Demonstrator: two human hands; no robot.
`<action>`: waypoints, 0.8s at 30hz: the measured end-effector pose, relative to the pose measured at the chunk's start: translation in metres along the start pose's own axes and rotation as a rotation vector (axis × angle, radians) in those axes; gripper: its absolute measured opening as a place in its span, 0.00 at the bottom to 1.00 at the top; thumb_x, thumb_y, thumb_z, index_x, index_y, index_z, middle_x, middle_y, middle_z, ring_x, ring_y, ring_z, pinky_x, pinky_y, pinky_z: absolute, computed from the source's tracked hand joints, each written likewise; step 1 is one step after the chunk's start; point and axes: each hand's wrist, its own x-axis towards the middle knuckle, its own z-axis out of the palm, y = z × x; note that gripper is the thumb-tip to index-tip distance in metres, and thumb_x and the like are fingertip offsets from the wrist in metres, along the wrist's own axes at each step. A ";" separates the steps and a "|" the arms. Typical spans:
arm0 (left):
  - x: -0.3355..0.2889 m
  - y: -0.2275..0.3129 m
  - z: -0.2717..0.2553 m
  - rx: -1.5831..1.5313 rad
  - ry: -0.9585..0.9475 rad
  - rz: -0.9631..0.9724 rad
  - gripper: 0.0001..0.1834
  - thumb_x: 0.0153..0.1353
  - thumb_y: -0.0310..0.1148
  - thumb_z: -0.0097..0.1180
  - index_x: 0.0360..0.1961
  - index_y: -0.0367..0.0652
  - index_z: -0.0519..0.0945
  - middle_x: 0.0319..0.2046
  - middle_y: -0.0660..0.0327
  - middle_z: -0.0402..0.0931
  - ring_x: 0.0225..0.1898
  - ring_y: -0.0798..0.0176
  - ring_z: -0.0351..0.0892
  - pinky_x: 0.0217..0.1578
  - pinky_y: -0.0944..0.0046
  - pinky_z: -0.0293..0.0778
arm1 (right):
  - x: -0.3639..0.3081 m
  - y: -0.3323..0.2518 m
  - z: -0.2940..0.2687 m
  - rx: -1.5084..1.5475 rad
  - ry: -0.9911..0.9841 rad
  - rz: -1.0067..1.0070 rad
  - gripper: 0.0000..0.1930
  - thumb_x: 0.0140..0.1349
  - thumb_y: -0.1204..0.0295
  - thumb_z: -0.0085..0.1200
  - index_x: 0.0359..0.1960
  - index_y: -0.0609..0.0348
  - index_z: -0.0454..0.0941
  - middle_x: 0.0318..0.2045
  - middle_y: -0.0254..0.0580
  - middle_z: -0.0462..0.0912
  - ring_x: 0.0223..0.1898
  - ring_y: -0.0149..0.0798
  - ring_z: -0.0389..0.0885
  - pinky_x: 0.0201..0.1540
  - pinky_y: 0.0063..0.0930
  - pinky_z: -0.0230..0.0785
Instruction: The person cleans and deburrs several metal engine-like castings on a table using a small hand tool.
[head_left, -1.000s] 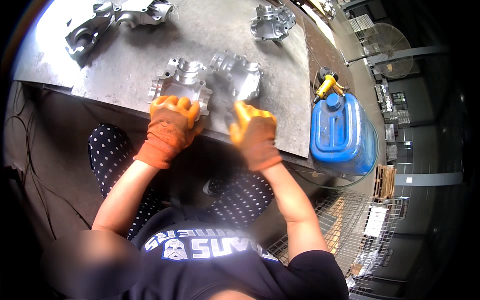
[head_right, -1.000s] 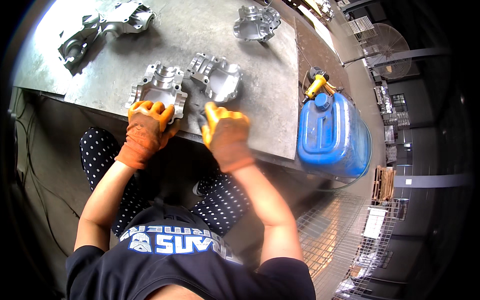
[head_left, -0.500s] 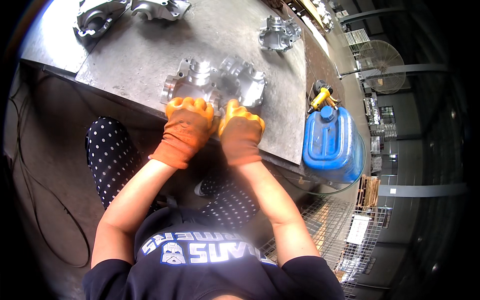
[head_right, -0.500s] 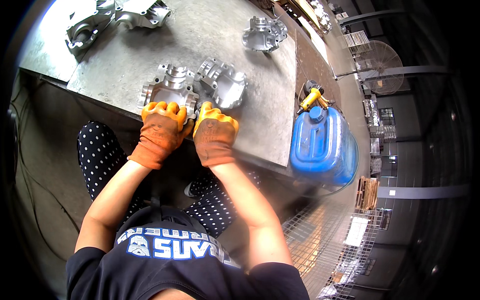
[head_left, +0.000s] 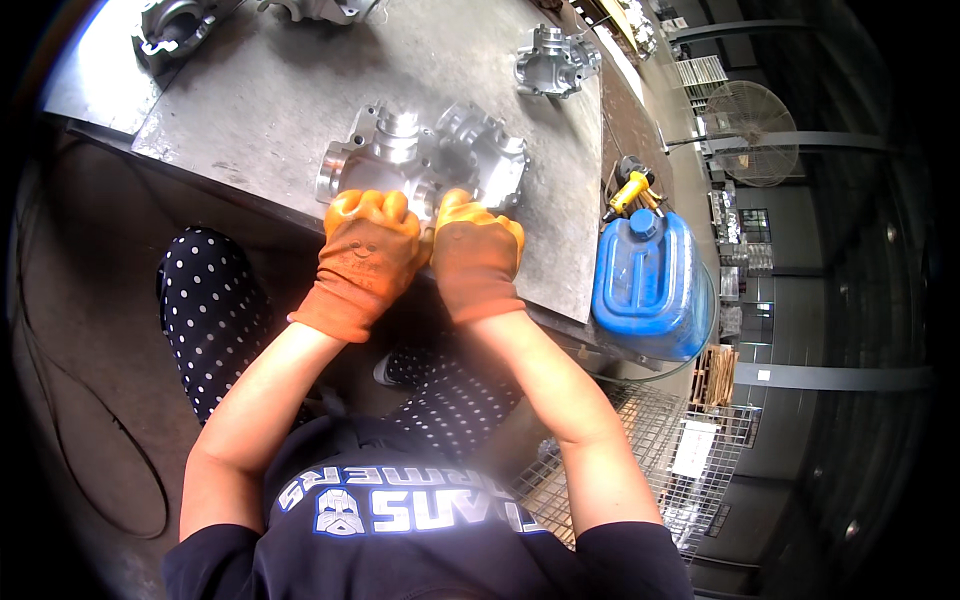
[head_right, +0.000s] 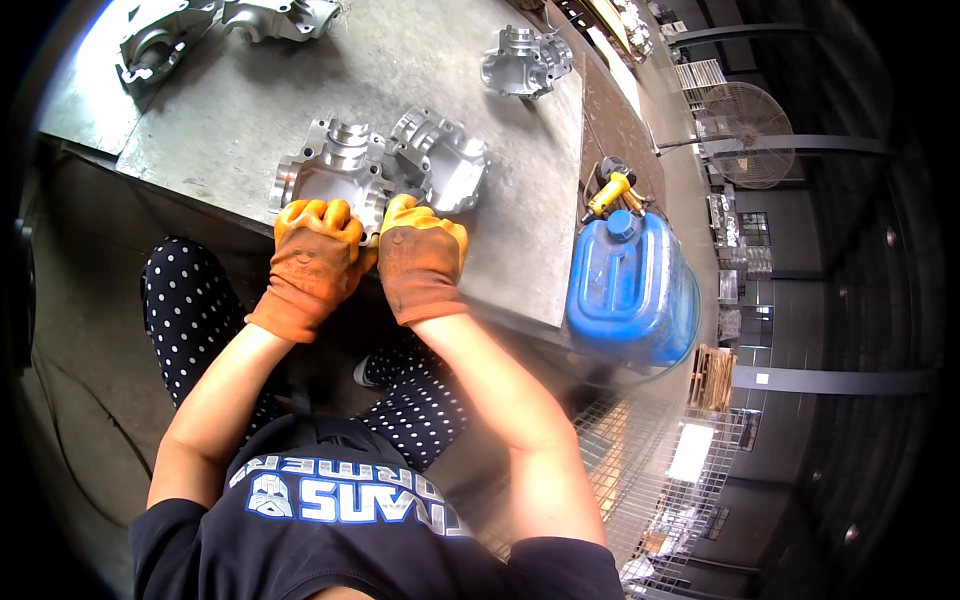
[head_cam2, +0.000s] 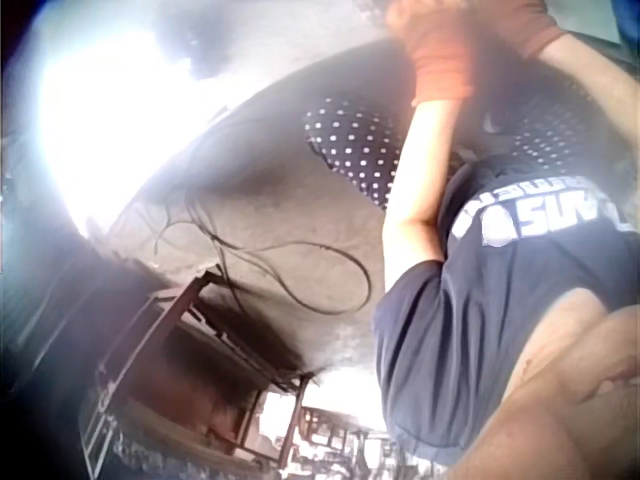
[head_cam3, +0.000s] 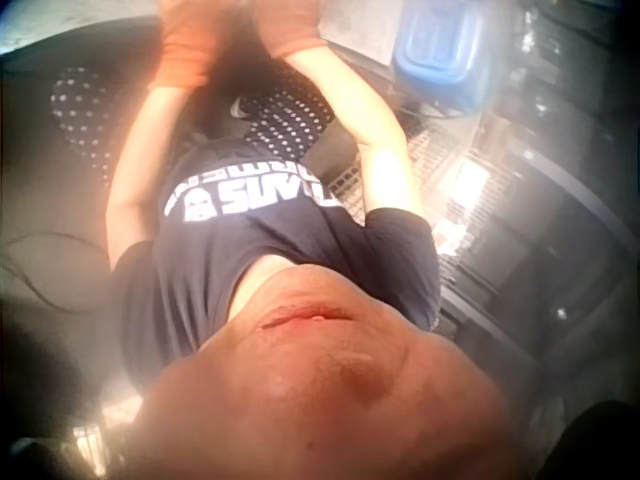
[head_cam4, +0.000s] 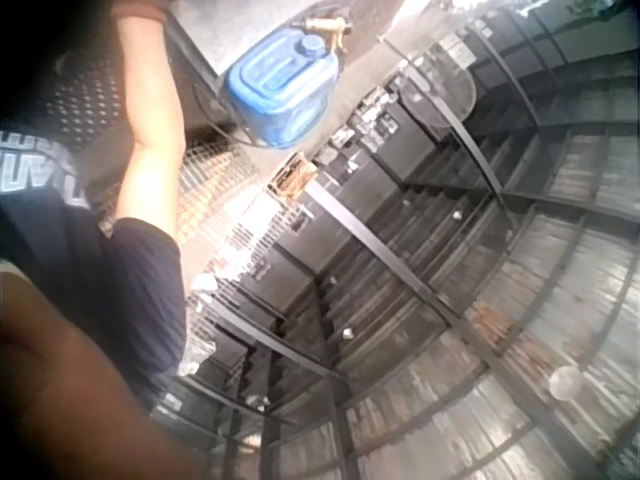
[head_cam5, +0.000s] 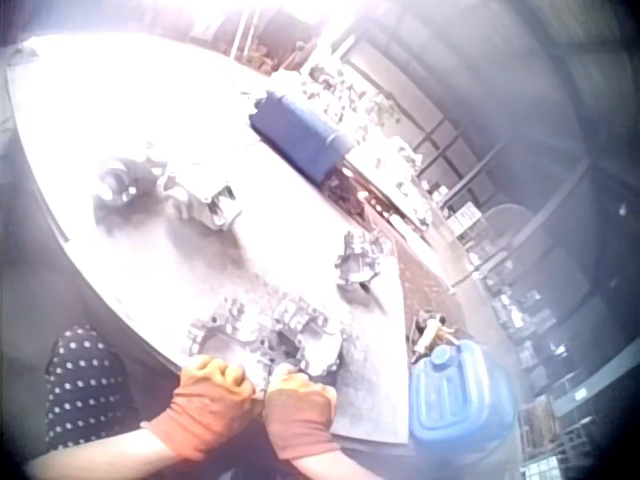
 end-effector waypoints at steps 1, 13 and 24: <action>0.000 0.000 -0.001 -0.007 -0.007 0.004 0.15 0.49 0.46 0.68 0.27 0.47 0.81 0.32 0.62 0.73 0.40 0.55 0.76 0.47 0.53 0.67 | 0.001 0.002 -0.001 0.012 -0.018 -0.014 0.11 0.57 0.68 0.57 0.40 0.58 0.78 0.23 0.33 0.80 0.23 0.36 0.82 0.30 0.34 0.69; 0.007 -0.029 -0.023 -0.079 -0.122 0.128 0.14 0.51 0.45 0.68 0.26 0.47 0.80 0.31 0.63 0.74 0.39 0.55 0.76 0.47 0.53 0.69 | 0.038 0.041 -0.044 0.095 -0.237 -0.619 0.05 0.58 0.71 0.53 0.33 0.54 0.81 0.27 0.45 0.87 0.30 0.46 0.88 0.30 0.42 0.76; 0.036 -0.088 -0.045 -0.158 -0.269 0.443 0.16 0.41 0.43 0.71 0.29 0.47 0.83 0.33 0.62 0.75 0.40 0.53 0.76 0.51 0.52 0.71 | 0.068 0.048 -0.057 0.694 -0.793 -0.654 0.18 0.59 0.71 0.56 0.50 0.65 0.81 0.39 0.54 0.87 0.41 0.49 0.87 0.43 0.40 0.78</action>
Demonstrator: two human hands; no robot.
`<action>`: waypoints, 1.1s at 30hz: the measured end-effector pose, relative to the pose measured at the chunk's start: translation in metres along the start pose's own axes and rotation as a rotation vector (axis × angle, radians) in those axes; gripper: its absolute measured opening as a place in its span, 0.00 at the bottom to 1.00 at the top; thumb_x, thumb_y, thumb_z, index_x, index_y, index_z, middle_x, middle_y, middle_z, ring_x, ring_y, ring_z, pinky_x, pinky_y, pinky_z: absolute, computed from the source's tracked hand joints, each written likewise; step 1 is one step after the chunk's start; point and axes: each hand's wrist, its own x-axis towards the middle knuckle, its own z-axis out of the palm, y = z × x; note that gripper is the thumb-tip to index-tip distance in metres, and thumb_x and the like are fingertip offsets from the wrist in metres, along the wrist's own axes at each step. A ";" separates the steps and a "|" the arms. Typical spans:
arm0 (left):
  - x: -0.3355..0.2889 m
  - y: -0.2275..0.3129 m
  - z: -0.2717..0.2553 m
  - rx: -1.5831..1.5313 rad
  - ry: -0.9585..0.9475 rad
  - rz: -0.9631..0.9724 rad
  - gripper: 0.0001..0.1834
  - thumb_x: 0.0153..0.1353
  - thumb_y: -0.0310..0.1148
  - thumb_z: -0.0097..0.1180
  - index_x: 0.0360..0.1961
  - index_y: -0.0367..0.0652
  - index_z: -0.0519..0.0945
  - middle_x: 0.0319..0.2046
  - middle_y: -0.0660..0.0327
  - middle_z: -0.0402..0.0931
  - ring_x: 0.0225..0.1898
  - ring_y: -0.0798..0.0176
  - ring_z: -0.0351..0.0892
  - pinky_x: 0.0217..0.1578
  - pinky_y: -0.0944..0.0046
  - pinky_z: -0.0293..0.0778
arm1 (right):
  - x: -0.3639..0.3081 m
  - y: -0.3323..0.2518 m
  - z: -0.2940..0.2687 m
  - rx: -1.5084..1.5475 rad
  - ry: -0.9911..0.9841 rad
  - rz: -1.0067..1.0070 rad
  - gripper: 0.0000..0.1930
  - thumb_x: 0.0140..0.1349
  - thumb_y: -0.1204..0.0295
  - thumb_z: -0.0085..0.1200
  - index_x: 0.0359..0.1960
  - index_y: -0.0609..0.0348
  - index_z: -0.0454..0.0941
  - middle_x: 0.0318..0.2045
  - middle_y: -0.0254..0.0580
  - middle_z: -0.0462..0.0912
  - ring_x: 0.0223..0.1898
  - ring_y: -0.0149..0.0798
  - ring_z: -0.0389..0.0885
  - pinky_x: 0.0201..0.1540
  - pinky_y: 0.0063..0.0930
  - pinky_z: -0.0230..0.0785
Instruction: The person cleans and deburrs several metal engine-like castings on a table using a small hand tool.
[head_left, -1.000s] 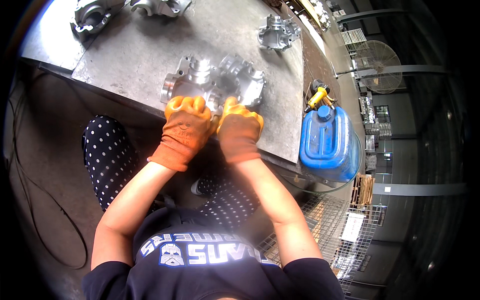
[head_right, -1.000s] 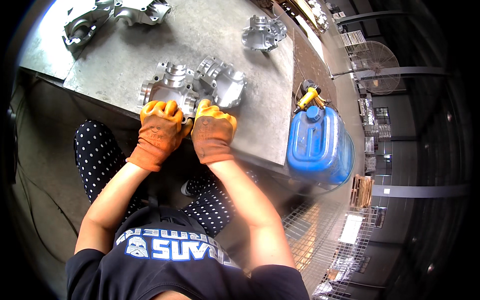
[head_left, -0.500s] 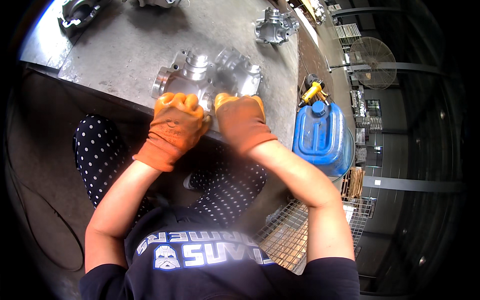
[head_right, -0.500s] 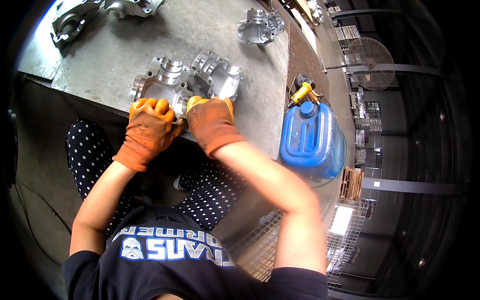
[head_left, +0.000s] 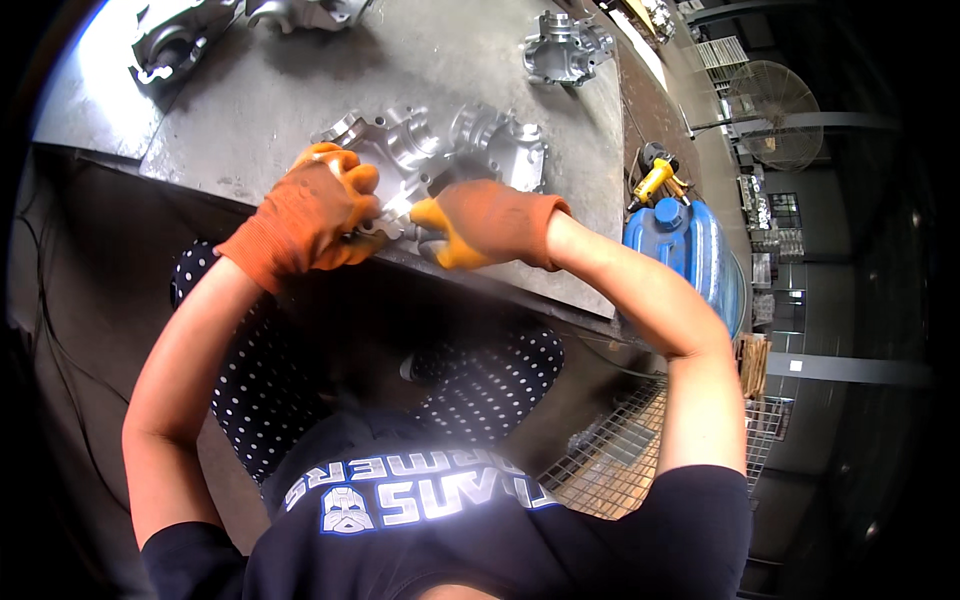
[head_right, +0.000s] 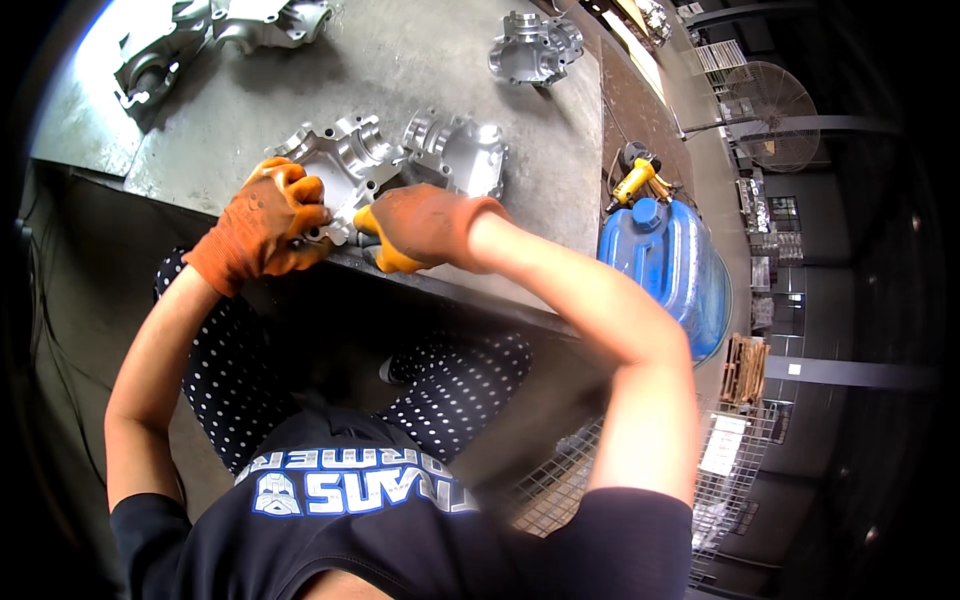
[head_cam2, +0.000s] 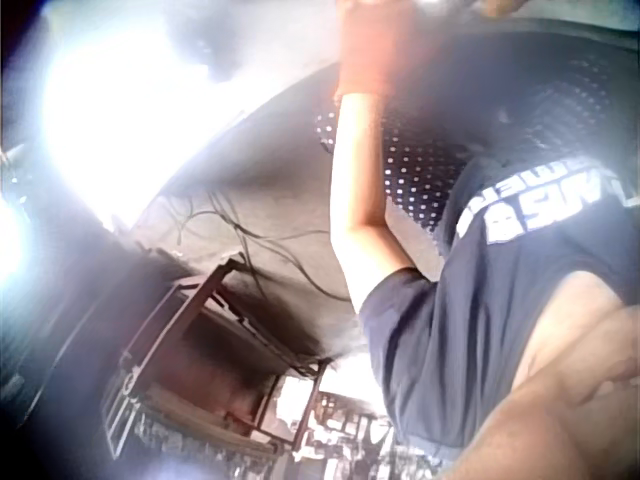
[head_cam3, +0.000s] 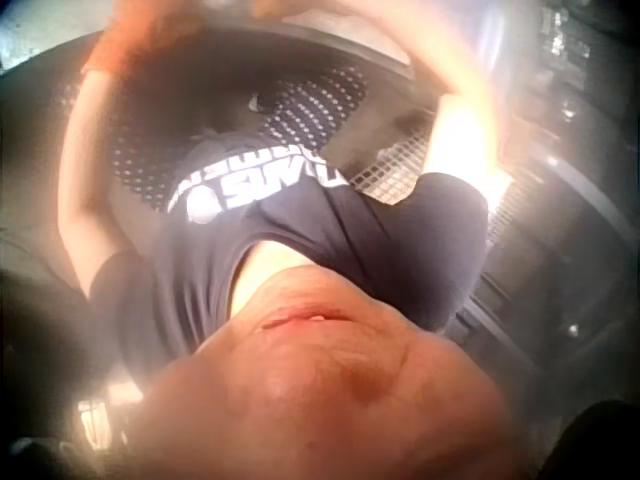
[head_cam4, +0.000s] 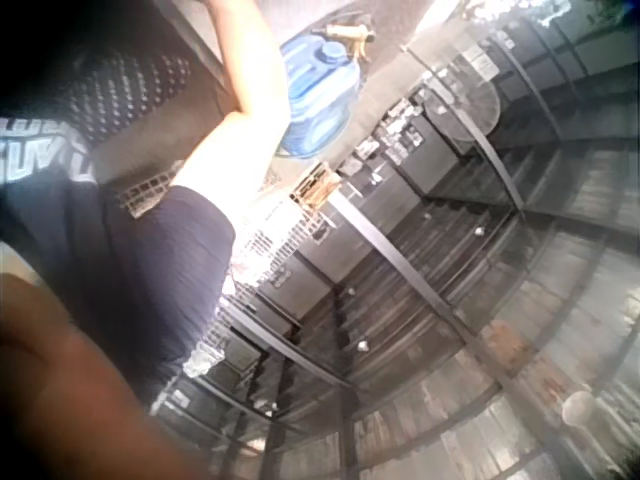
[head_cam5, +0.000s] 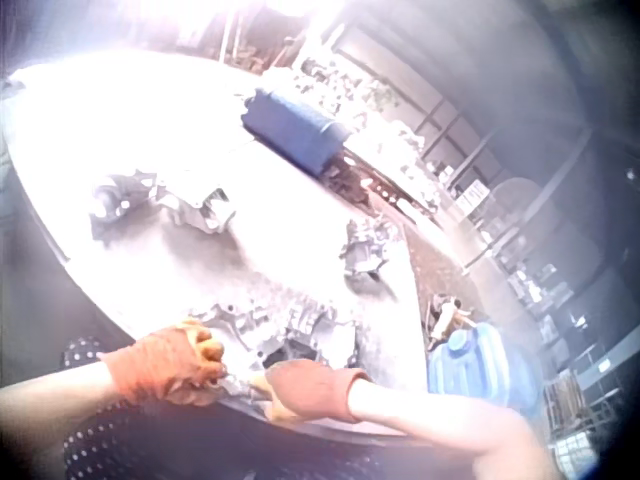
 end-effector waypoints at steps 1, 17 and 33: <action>0.005 -0.009 -0.004 -0.010 0.002 0.044 0.16 0.41 0.43 0.71 0.29 0.48 0.83 0.33 0.62 0.75 0.40 0.53 0.76 0.51 0.51 0.70 | -0.004 0.003 -0.004 0.185 0.003 0.005 0.20 0.59 0.70 0.56 0.52 0.67 0.80 0.41 0.55 0.86 0.41 0.49 0.87 0.44 0.39 0.78; 0.108 0.093 0.106 -0.008 0.233 -0.208 0.36 0.56 0.53 0.62 0.60 0.39 0.75 0.54 0.50 0.77 0.61 0.47 0.72 0.70 0.49 0.59 | 0.028 0.180 0.028 0.102 0.918 0.552 0.25 0.62 0.57 0.60 0.61 0.46 0.78 0.55 0.51 0.83 0.56 0.54 0.81 0.59 0.41 0.74; 0.030 -0.024 -0.035 0.671 0.063 -0.083 0.21 0.59 0.25 0.55 0.53 0.55 0.82 0.57 0.59 0.77 0.66 0.54 0.70 0.74 0.50 0.53 | -0.068 0.103 0.083 0.922 0.734 -0.003 0.18 0.68 0.60 0.59 0.54 0.57 0.78 0.35 0.40 0.83 0.33 0.33 0.81 0.37 0.27 0.76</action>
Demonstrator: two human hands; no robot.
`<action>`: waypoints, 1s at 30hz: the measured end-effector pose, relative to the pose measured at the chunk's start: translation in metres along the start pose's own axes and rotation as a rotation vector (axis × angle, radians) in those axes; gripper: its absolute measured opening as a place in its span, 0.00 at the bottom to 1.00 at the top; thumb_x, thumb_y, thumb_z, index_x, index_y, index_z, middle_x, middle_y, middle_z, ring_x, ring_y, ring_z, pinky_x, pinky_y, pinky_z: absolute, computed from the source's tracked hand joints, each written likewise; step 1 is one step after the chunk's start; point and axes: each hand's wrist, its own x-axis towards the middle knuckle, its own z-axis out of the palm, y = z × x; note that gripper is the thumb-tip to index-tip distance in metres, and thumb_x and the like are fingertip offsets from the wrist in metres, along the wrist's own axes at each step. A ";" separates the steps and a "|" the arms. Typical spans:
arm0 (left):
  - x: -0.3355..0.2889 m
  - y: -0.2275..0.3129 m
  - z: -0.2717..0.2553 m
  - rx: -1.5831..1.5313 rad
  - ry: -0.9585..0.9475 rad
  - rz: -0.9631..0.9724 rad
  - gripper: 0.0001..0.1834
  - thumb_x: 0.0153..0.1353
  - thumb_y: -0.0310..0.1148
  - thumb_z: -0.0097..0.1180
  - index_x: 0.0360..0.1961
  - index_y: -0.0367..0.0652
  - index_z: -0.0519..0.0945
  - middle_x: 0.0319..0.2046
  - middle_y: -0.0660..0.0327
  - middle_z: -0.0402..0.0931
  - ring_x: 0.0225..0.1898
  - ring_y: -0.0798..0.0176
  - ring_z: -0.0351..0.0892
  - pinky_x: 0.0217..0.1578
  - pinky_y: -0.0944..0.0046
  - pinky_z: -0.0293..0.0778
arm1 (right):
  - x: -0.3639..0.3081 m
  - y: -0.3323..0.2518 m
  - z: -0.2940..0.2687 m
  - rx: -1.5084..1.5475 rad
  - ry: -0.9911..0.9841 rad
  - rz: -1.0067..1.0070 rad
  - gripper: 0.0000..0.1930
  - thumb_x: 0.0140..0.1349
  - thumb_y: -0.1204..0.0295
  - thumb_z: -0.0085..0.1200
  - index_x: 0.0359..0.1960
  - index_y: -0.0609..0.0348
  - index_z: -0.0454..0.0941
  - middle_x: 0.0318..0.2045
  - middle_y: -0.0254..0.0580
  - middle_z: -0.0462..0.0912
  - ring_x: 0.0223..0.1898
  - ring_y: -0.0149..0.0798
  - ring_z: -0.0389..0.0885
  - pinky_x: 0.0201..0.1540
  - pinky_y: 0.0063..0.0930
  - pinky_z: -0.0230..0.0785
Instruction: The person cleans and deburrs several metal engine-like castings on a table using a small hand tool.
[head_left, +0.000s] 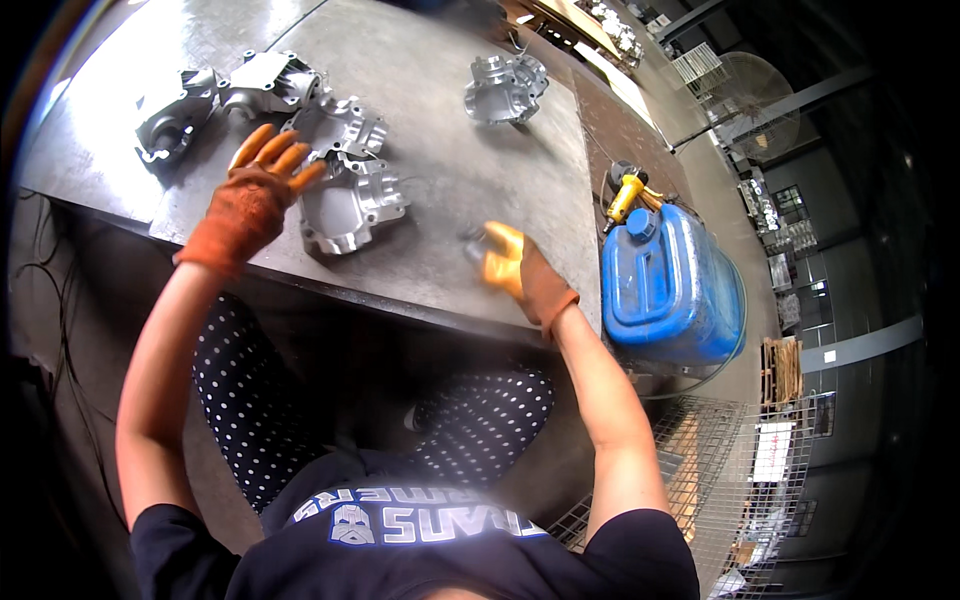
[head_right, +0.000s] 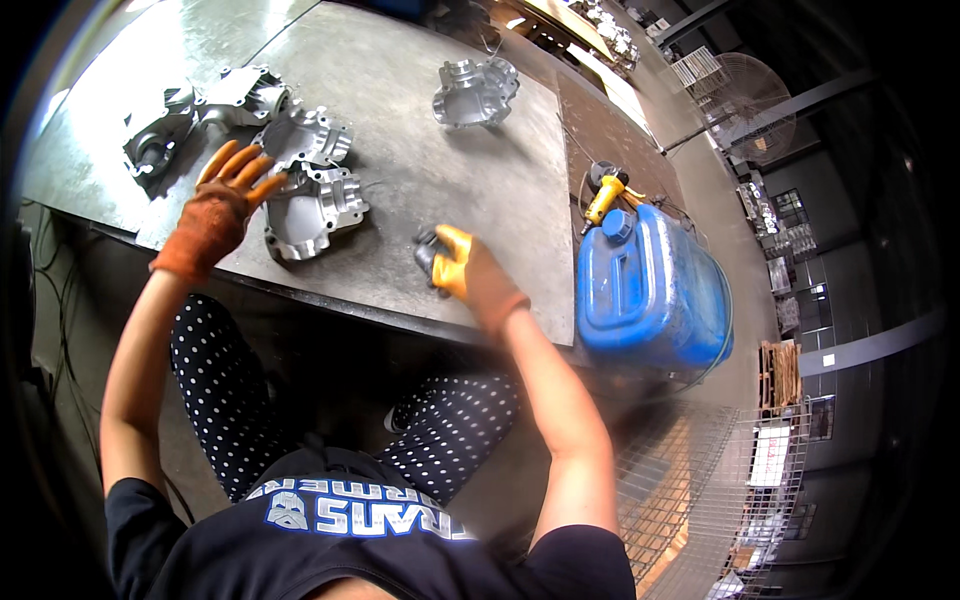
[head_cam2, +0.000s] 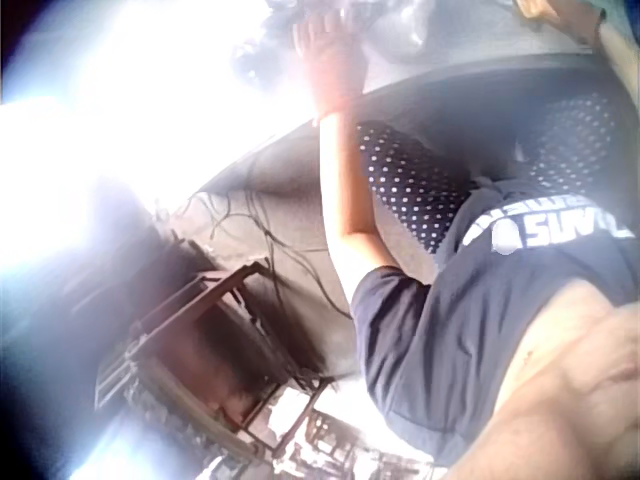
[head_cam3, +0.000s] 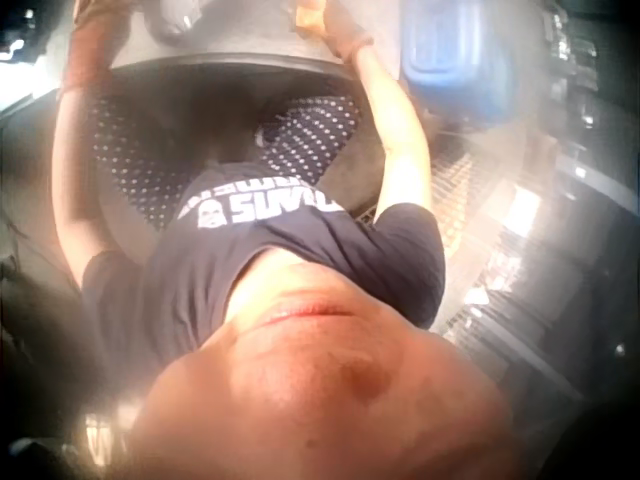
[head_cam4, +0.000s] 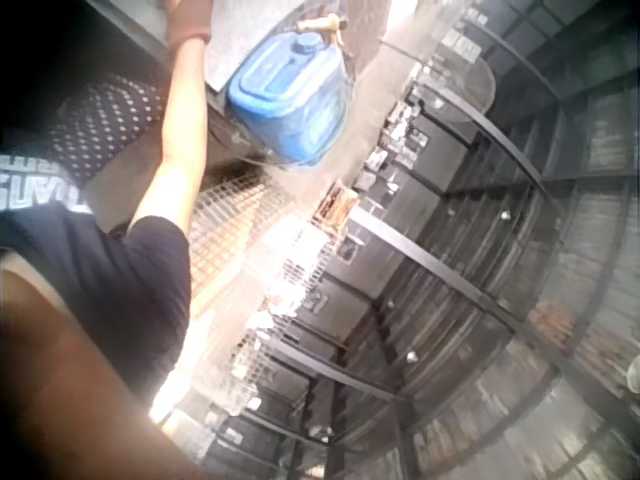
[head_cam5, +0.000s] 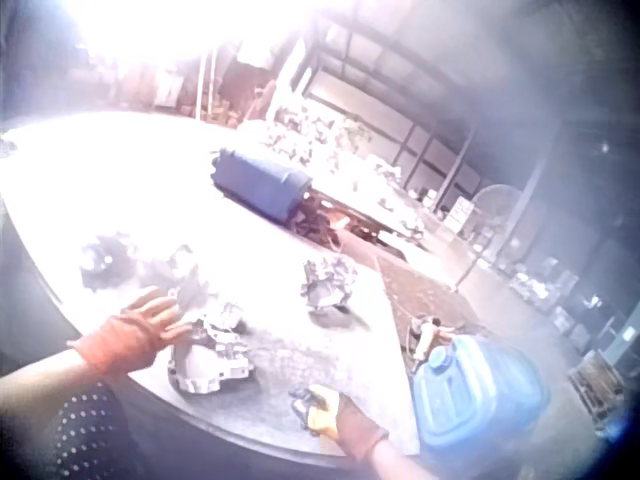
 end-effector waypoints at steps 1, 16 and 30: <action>0.008 0.013 -0.017 -0.026 -0.010 -0.101 0.23 0.59 0.24 0.55 0.57 0.48 0.79 0.54 0.56 0.78 0.60 0.53 0.75 0.70 0.51 0.60 | 0.014 0.018 -0.003 -0.110 0.092 -0.058 0.18 0.67 0.60 0.59 0.54 0.56 0.78 0.35 0.43 0.84 0.34 0.35 0.83 0.38 0.29 0.77; 0.013 0.099 0.030 -0.248 -0.279 -0.485 0.24 0.59 0.54 0.63 0.51 0.53 0.79 0.39 0.59 0.81 0.43 0.51 0.81 0.49 0.50 0.68 | 0.098 -0.018 0.082 -1.592 0.460 -0.381 0.08 0.62 0.70 0.51 0.40 0.53 0.81 0.29 0.39 0.85 0.31 0.41 0.86 0.34 0.38 0.72; 0.010 0.096 0.032 -0.306 -0.255 -0.495 0.23 0.56 0.51 0.65 0.50 0.52 0.78 0.38 0.60 0.80 0.44 0.53 0.79 0.49 0.51 0.67 | 0.099 -0.027 0.102 -1.663 0.471 -0.210 0.14 0.61 0.71 0.53 0.48 0.59 0.79 0.27 0.35 0.83 0.28 0.37 0.85 0.32 0.38 0.71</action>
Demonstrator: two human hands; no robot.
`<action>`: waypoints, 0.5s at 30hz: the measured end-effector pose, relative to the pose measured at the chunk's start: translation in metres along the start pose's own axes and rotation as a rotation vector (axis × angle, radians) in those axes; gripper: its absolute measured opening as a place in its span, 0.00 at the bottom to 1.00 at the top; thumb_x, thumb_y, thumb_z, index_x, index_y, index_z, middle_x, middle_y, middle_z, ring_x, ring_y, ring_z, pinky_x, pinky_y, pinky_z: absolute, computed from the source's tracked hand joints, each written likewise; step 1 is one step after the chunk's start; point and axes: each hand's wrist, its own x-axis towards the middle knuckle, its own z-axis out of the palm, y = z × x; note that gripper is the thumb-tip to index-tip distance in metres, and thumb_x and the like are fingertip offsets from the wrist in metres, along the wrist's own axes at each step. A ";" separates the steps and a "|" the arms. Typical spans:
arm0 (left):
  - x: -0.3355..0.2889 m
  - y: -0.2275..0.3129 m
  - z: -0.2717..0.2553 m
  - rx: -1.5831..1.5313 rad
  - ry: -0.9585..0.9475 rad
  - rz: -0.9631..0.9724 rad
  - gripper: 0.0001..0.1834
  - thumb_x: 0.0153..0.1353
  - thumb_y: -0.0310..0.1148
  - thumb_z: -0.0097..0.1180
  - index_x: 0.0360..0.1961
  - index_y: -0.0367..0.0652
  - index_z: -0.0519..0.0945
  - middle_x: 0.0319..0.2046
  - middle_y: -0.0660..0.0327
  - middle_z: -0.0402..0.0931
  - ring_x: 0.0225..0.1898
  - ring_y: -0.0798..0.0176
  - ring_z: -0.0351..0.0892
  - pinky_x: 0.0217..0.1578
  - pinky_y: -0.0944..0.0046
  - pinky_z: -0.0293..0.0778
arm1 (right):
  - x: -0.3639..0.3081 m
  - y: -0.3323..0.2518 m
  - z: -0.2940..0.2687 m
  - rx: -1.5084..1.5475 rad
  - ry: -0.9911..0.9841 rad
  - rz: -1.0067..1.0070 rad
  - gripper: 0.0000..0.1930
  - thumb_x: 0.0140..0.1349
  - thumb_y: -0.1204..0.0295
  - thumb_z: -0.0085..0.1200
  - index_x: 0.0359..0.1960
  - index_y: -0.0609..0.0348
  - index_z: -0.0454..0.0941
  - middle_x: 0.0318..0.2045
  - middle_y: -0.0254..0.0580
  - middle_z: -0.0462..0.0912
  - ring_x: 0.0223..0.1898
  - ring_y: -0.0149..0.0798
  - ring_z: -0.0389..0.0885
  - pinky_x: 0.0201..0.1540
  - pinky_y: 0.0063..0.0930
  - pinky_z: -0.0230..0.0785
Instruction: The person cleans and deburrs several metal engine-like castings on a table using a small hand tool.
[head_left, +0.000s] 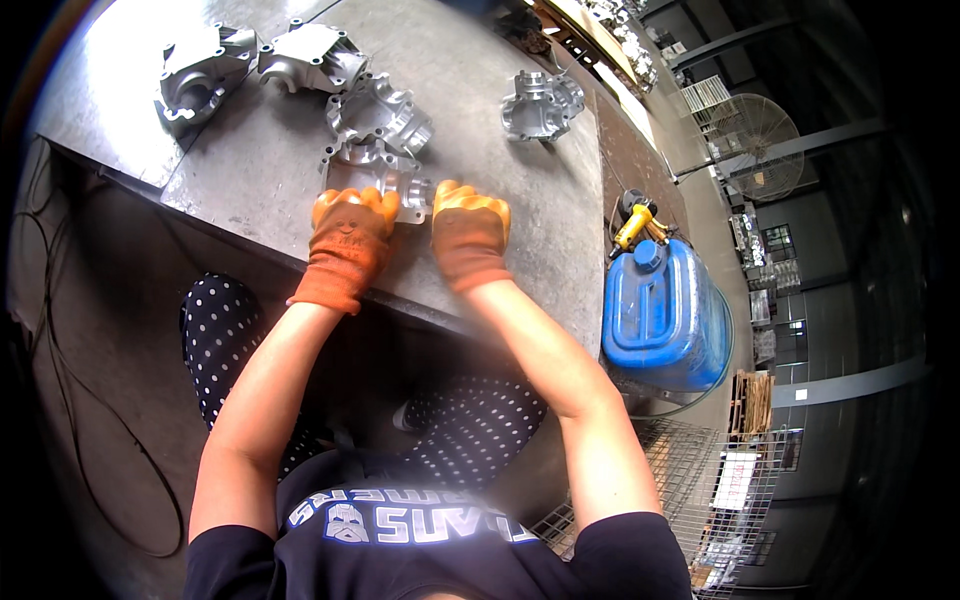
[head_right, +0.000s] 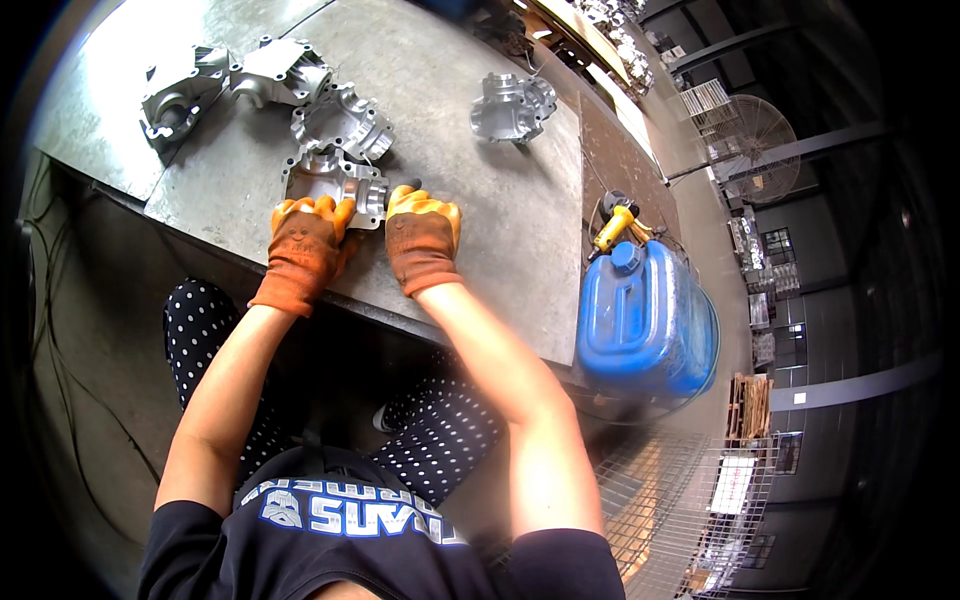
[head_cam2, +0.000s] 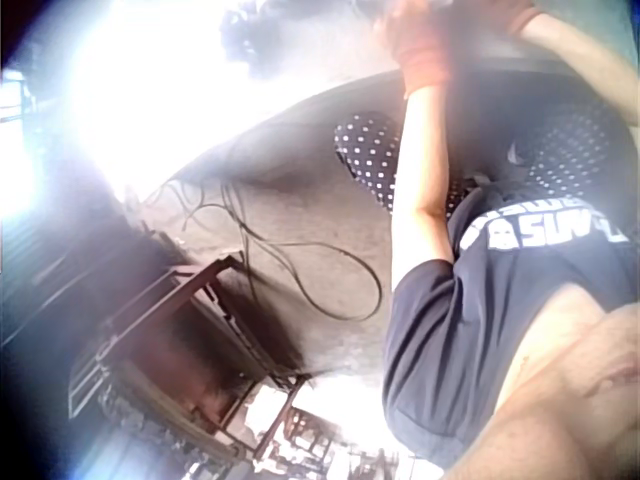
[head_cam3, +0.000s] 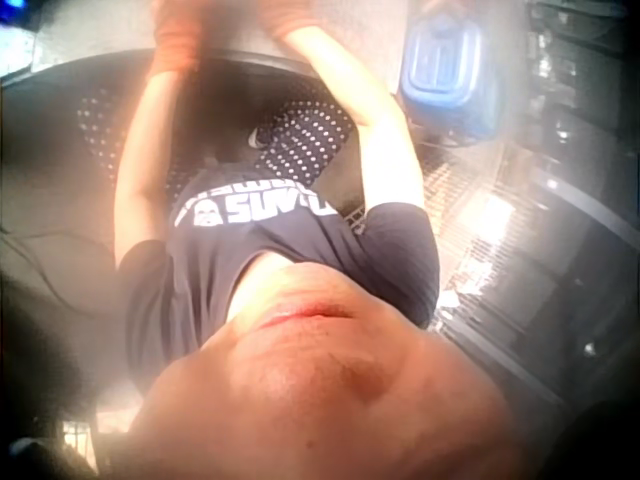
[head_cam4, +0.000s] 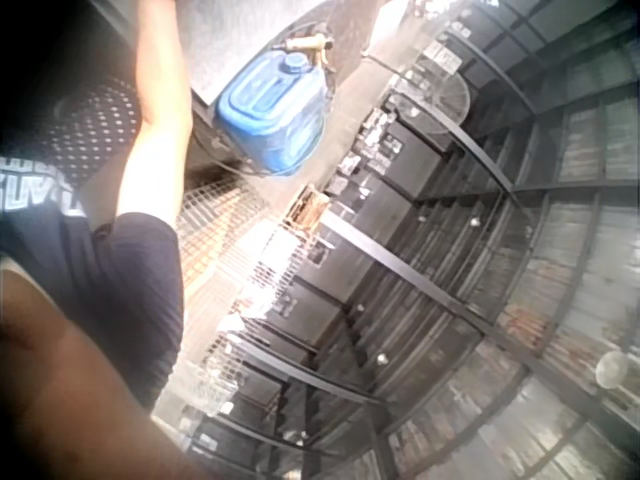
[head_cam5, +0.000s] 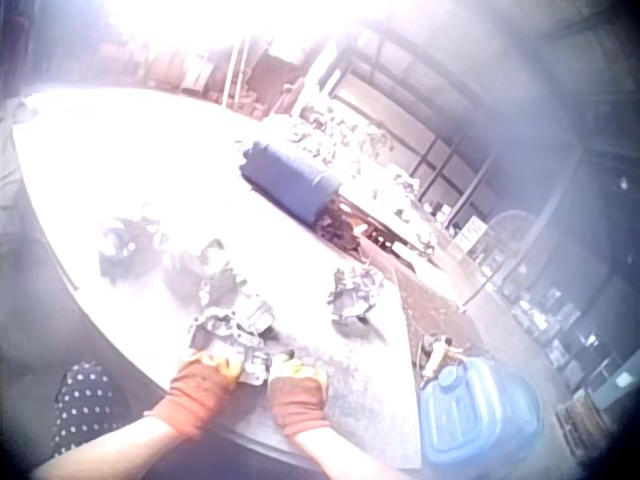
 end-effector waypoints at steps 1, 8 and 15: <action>0.000 0.000 0.000 -0.009 0.018 0.003 0.23 0.57 0.50 0.65 0.50 0.52 0.78 0.38 0.60 0.80 0.44 0.53 0.79 0.49 0.51 0.67 | 0.000 0.000 0.002 -0.024 0.007 -0.013 0.14 0.61 0.70 0.54 0.48 0.60 0.79 0.27 0.35 0.84 0.28 0.38 0.85 0.31 0.38 0.71; -0.002 -0.005 -0.006 -0.022 -0.018 0.129 0.25 0.53 0.46 0.66 0.50 0.48 0.78 0.39 0.61 0.79 0.46 0.55 0.79 0.51 0.52 0.67 | 0.004 0.004 0.013 0.001 -0.041 -0.183 0.13 0.60 0.72 0.55 0.45 0.65 0.79 0.26 0.42 0.86 0.25 0.41 0.86 0.23 0.41 0.71; -0.008 -0.016 -0.016 0.047 -0.075 0.210 0.28 0.52 0.45 0.67 0.53 0.47 0.77 0.40 0.63 0.78 0.46 0.57 0.79 0.55 0.52 0.66 | -0.009 -0.006 -0.008 0.072 -0.190 -0.189 0.11 0.60 0.71 0.56 0.43 0.56 0.82 0.29 0.39 0.88 0.31 0.40 0.88 0.30 0.38 0.74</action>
